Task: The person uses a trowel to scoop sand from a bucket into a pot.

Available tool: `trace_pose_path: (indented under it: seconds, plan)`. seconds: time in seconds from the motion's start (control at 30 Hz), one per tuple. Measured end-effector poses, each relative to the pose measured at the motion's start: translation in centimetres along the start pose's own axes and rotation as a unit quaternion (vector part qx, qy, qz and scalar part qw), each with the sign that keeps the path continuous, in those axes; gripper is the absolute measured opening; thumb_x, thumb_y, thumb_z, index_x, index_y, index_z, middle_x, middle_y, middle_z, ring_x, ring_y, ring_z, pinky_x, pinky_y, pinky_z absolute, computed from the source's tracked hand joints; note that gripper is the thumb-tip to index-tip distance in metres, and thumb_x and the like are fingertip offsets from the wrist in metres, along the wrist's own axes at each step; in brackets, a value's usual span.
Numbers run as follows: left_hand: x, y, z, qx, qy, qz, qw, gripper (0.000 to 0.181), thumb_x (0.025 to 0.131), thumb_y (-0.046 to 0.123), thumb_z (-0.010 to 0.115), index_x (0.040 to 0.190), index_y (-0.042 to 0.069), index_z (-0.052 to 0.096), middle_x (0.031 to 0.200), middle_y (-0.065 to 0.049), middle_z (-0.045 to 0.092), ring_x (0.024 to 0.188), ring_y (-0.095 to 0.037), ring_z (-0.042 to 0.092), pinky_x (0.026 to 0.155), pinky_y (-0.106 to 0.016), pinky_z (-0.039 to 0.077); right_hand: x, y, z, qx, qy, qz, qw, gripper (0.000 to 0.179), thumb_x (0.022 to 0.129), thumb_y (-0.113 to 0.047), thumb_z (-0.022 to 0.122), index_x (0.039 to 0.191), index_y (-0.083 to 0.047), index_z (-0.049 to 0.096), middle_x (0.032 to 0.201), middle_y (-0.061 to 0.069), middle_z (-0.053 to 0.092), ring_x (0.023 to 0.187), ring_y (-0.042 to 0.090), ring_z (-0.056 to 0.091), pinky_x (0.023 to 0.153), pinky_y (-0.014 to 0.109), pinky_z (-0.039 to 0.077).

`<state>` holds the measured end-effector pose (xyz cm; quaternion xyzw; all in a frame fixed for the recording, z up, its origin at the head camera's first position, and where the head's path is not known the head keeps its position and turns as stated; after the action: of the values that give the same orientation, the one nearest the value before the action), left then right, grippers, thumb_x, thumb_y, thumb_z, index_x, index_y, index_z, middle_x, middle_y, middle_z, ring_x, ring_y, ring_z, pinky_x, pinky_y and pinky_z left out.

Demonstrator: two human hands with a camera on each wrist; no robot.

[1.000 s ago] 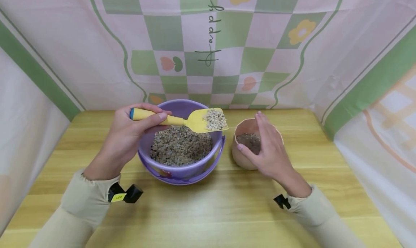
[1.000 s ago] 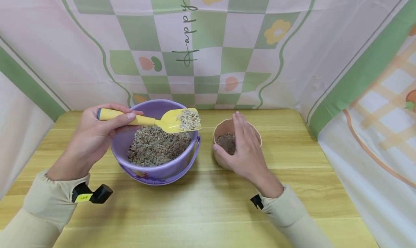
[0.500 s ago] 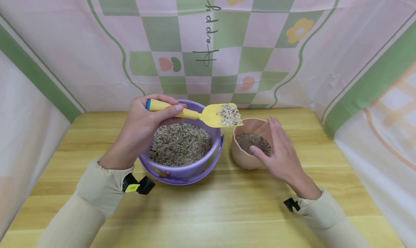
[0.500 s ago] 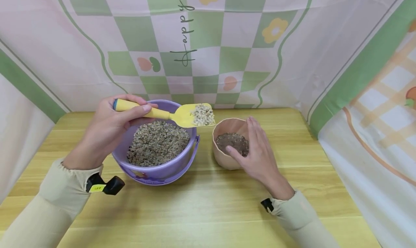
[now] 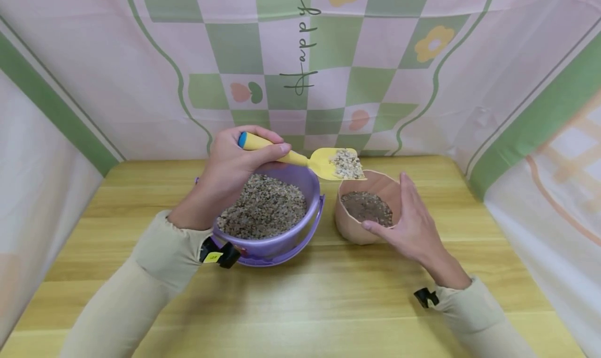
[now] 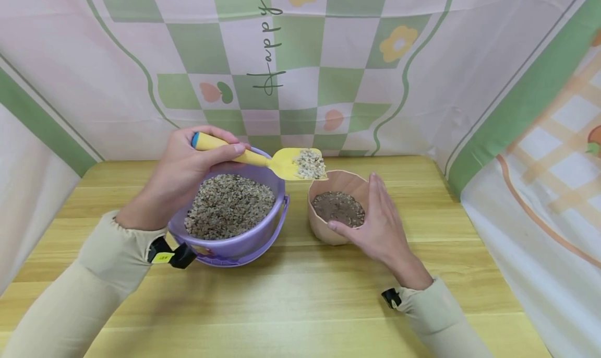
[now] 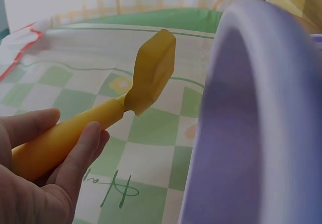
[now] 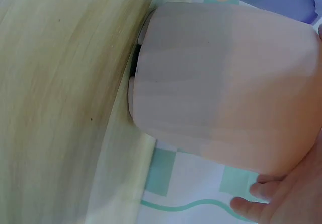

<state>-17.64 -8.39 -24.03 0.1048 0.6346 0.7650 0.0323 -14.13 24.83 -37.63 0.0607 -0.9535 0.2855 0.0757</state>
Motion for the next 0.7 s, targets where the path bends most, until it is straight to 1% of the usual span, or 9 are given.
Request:
trace_pose_path:
  seconds: [0.1,0.2,0.37,0.43,0.57,0.7]
  plan:
    - [0.1,-0.1,0.6,0.019,0.004,-0.012,0.9997,0.014,0.081,-0.003,0.079,0.091,-0.005,0.069,0.087,-0.015,0.069,0.073,-0.02,0.071,0.077,-0.037,0.063,0.0,0.1,0.0,0.004,-0.009,0.01,0.9999,0.126,0.079,-0.06,0.077,0.159,-0.018,-0.01,0.166,0.015,-0.002,0.146,0.049,0.013,0.105,0.081,0.02]
    - [0.3,-0.2,1.1,0.029,0.003,-0.021,0.9993,0.014,0.082,-0.003,0.079,0.092,-0.005,0.069,0.088,-0.016,0.069,0.073,-0.019,0.07,0.076,-0.037,0.063,0.1,0.1,0.0,0.008,-0.018,0.015,0.9997,0.125,0.079,-0.061,0.076,0.159,-0.018,-0.009,0.165,0.016,0.001,0.145,0.05,0.017,0.102,0.082,0.023]
    - [0.6,-0.5,2.0,0.043,0.0,-0.039,0.9983,0.013,0.082,-0.002,0.079,0.092,-0.003,0.07,0.093,-0.018,0.069,0.075,-0.021,0.071,0.069,-0.031,0.063,0.2,0.3,0.3,0.039,-0.021,0.018,0.9988,0.126,0.078,-0.058,0.079,0.16,-0.019,-0.008,0.166,0.016,0.002,0.146,0.049,0.015,0.105,0.08,0.023]
    - [0.7,-0.6,2.4,0.043,-0.004,-0.044,0.9981,0.013,0.082,-0.002,0.079,0.091,-0.004,0.07,0.092,-0.019,0.069,0.075,-0.023,0.072,0.068,-0.031,0.063,0.2,0.4,0.4,0.052,-0.021,0.019,0.9982,0.127,0.077,-0.058,0.08,0.16,-0.018,-0.008,0.165,0.017,0.002,0.146,0.049,0.014,0.106,0.079,0.022]
    - [0.8,-0.6,3.0,0.049,-0.008,-0.049,0.9976,0.014,0.081,-0.003,0.079,0.091,-0.004,0.071,0.09,-0.019,0.07,0.074,-0.026,0.072,0.068,-0.034,0.064,0.3,0.4,0.4,0.056,-0.02,0.023,0.998,0.128,0.076,-0.059,0.08,0.16,-0.017,-0.007,0.165,0.017,0.002,0.145,0.049,0.016,0.106,0.078,0.024]
    - [0.9,-0.8,3.5,0.066,-0.008,-0.052,0.9964,0.013,0.081,-0.003,0.08,0.091,-0.004,0.071,0.087,-0.019,0.07,0.071,-0.025,0.072,0.066,-0.032,0.064,0.3,0.4,0.3,0.053,-0.018,0.022,0.9982,0.128,0.076,-0.06,0.08,0.16,-0.016,-0.006,0.165,0.017,0.004,0.145,0.05,0.018,0.106,0.078,0.025]
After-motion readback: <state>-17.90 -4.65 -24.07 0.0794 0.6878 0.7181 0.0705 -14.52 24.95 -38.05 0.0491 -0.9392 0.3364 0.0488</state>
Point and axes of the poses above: each hand's wrist, its own x-axis towards the middle knuckle, its own z-axis out of the palm, y = z × x, the point moved 2 cm from there along x, towards the middle knuckle
